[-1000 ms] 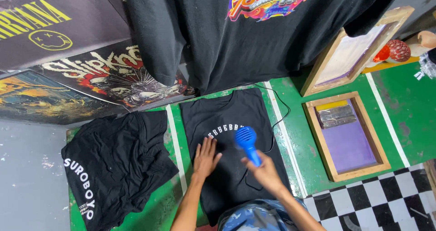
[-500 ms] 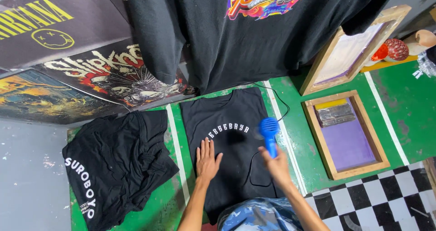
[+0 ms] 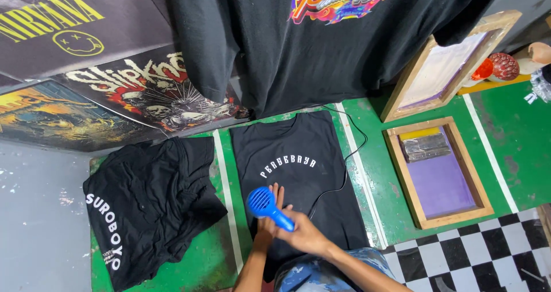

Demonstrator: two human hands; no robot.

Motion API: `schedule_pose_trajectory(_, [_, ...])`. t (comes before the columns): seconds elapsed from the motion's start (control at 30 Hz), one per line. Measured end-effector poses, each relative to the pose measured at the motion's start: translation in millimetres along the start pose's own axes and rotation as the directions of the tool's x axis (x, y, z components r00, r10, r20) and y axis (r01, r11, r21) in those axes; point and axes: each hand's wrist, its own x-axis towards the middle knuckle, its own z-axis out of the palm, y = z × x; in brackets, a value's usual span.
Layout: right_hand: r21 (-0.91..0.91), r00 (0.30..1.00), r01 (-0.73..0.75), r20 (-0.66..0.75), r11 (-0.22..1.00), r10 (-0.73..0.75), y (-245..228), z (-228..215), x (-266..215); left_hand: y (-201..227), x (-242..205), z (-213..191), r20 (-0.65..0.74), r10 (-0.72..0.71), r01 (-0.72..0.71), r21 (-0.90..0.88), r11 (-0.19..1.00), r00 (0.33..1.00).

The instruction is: The person uses a blue hair dryer to dry a black t-shirt with white text on a green table. They hold the dryer in their right hand and use their left hand to smooth the fabric while moving the dryer back and forth over the printed area.

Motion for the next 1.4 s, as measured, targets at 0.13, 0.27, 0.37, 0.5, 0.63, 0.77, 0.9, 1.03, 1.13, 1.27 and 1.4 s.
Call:
schedule_pose_trajectory(0.13, [-0.032,0.965,-0.071,-0.254,0.997,0.061,31,-47,9,-34,19,8,-0.349,0.059,-0.077,-0.037,0.996,0.935])
schedule_pose_trajectory(0.27, [-0.008,0.847,-0.124,-0.521,0.992,0.102,23,-93,-1,-49,39,-35,0.072,-0.180,0.175,0.067,0.982,0.981])
schedule_pose_trajectory(0.37, [0.022,0.682,-0.169,-0.719,0.985,0.134,18,-122,-3,-53,51,-60,0.116,-0.272,0.265,0.073,0.961,0.955])
schedule_pose_trajectory(0.5, [0.076,0.587,-0.062,-0.804,0.995,0.098,-7,-121,-6,-49,55,-54,0.113,-0.288,0.279,0.087,0.956,0.951])
schedule_pose_trajectory(0.63, [0.134,0.603,-0.040,-0.787,0.990,0.131,12,-107,3,-18,46,-50,0.127,-0.241,0.237,0.044,0.970,0.962])
schedule_pose_trajectory(0.77, [0.126,0.875,-0.144,-0.446,0.981,0.186,19,-81,-2,9,31,-16,0.082,-0.157,0.162,-0.051,0.985,0.984])
schedule_pose_trajectory(0.9, [-0.012,0.973,-0.066,-0.221,0.998,0.061,24,-44,-7,42,12,-39,-0.175,0.063,-0.090,-0.151,0.985,0.983])
schedule_pose_trajectory(1.03, [0.007,0.995,-0.068,0.075,0.998,0.067,-3,-18,-16,54,4,-32,-0.304,0.122,-0.180,-0.170,0.969,0.945])
schedule_pose_trajectory(1.13, [0.000,0.991,-0.055,0.126,0.998,0.055,-10,-17,-17,42,8,-13,-0.179,0.113,-0.165,-0.308,0.937,0.977])
schedule_pose_trajectory(1.27, [-0.004,0.991,-0.080,-0.108,0.997,0.079,29,-46,-8,-8,15,3,-0.025,0.273,-0.272,0.050,0.961,0.962])
schedule_pose_trajectory(1.4, [-0.046,0.920,-0.157,-0.369,0.987,0.129,37,-90,-6,-29,51,-20,0.187,-0.110,0.088,0.125,0.988,0.976])
